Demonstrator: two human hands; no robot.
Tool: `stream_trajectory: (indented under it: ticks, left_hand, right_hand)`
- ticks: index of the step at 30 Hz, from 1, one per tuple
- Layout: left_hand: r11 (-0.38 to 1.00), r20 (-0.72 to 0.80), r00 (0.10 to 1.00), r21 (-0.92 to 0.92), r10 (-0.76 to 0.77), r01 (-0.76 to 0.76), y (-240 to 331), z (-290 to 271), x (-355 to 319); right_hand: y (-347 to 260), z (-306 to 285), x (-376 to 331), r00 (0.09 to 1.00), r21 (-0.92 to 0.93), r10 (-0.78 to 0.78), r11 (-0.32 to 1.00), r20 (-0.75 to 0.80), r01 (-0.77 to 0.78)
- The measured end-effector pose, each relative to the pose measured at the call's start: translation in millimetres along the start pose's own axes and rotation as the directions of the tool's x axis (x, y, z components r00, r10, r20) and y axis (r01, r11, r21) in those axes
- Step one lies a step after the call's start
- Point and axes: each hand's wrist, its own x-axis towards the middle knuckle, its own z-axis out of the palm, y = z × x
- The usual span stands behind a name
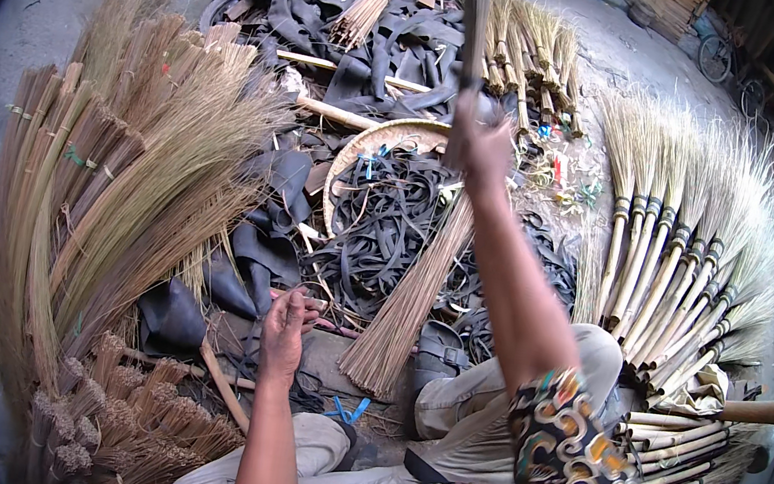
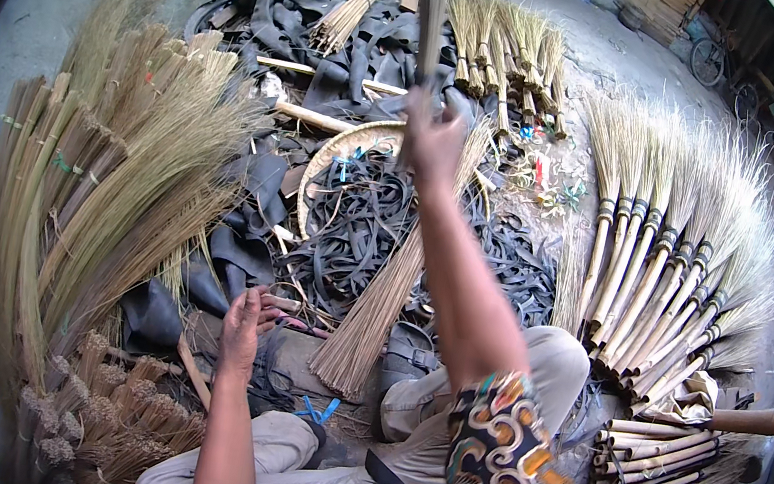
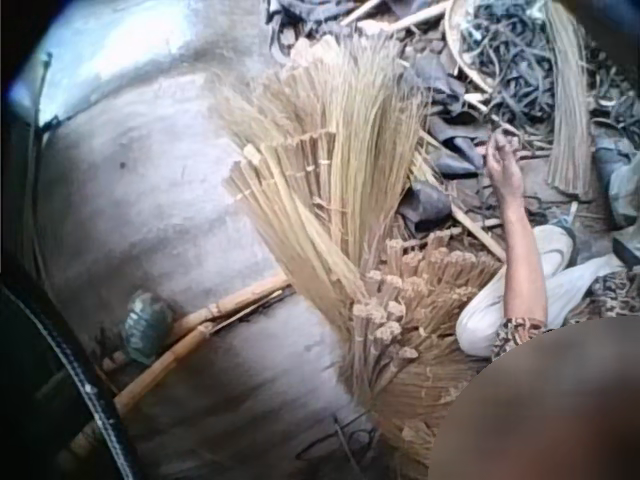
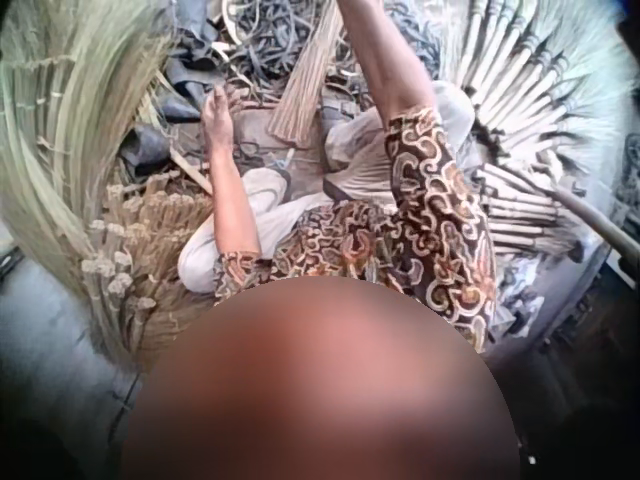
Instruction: The person sits on the floor and assembles brooms by hand. They gather bundles of straw, align them, and wrap the base with black rubber strips to secure the bristles to the handle. Finished brooms are placed in a row nearby.
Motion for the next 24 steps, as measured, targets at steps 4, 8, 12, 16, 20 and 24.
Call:
stream_trajectory:
  ticks: [4,8,12,16,20,24]
  left_hand:
    - [0.997,-0.036,0.997,0.012,-0.07,0.071,-67,7,25]
    - [0.961,-0.037,0.991,0.243,-0.125,0.13,-134,36,48]
    - [0.795,0.081,0.951,0.572,-0.3,0.202,-173,43,56]
    - [0.554,0.143,0.896,0.822,-0.42,0.128,-184,53,63]
    - [0.498,0.202,0.86,0.864,-0.469,0.069,-181,79,60]
    - [0.609,0.321,0.868,0.793,-0.38,-0.027,-172,97,34]
  right_hand:
    - [-29,-11,99,0.877,-0.286,-0.41,0.897,-0.252,0.337]
    - [55,-16,23,0.989,-0.252,0.14,0.96,0.045,-0.124]
    - [193,-30,-106,0.678,-0.222,0.722,0.645,-0.135,-0.731]
    - [287,-42,-178,0.587,-0.271,0.795,0.538,-0.153,-0.798]
    - [333,-11,-206,0.613,-0.281,0.779,0.562,-0.137,-0.778]
    - [353,6,-216,0.573,-0.487,0.713,0.363,-0.404,-0.794]
